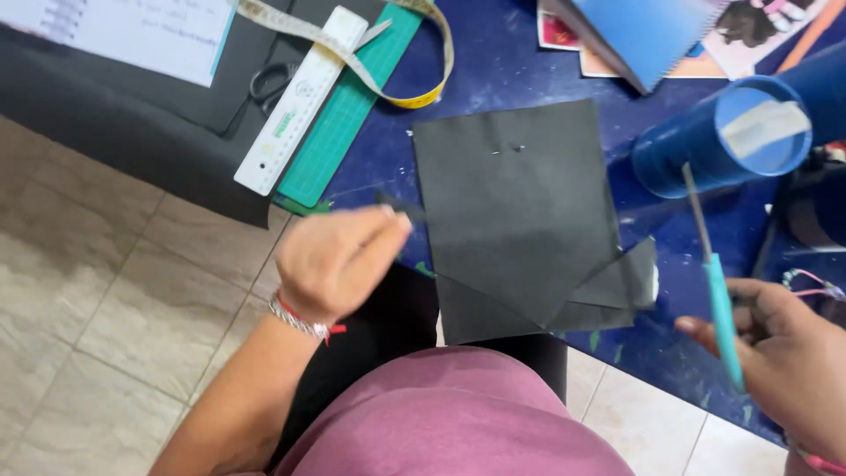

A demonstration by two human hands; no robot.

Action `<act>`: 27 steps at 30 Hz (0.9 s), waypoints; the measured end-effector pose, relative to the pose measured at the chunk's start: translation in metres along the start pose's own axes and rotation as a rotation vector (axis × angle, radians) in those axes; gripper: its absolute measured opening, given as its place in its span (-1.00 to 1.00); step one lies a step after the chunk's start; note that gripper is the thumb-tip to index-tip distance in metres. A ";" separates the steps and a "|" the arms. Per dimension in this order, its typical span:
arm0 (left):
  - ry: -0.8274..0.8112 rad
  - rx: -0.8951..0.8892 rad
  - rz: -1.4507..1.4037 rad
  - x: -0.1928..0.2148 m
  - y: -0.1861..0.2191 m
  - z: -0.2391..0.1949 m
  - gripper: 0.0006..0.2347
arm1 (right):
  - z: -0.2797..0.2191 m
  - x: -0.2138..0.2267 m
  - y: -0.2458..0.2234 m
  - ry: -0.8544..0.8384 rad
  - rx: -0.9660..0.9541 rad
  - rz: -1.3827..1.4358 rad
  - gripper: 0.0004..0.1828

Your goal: Measuring, marking, and cutting a piece of black material on a workspace

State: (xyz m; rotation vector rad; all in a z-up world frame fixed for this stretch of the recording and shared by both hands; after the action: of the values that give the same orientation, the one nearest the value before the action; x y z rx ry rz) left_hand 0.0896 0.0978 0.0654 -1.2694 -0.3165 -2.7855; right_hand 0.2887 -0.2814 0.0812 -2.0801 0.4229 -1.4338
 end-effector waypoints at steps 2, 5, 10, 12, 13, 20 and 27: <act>0.113 -0.123 0.120 -0.001 -0.003 0.012 -0.91 | -0.004 0.005 0.035 0.037 0.036 -0.193 -0.36; 0.244 -0.245 0.235 0.000 -0.006 0.019 -0.92 | -0.012 0.010 0.039 0.023 -0.032 -0.441 -0.31; 0.384 -0.252 0.289 0.019 -0.023 0.045 -0.95 | -0.015 0.014 0.058 0.042 -0.049 -0.517 -0.32; 0.475 -0.348 0.316 0.024 -0.024 0.058 -0.94 | -0.011 0.012 0.064 0.055 0.055 -0.535 -0.46; 0.482 -0.354 0.320 0.025 -0.019 0.061 -0.94 | -0.012 0.010 0.069 0.063 0.059 -0.529 -0.46; 0.049 -0.240 0.291 -0.011 0.003 0.036 -0.79 | -0.021 -0.039 -0.005 0.199 0.702 -0.570 -0.57; -0.032 -0.109 -0.046 0.005 0.043 -0.029 -0.85 | -0.002 -0.070 -0.016 0.037 1.007 -0.386 -0.53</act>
State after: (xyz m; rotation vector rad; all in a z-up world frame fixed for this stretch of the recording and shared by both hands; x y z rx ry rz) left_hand 0.0715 0.0495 0.0576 -1.3471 -0.2000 -2.8594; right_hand 0.2592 -0.2307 0.0396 -1.3208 -0.6228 -1.4458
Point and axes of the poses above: each hand's wrist, its own z-axis towards the middle knuckle, its own x-axis out of the back of the hand, y = z × x, the point moved 6 cm from there along z, towards the middle knuckle, and after that the axes turned 13 degrees about z, right-handed, at the moved point
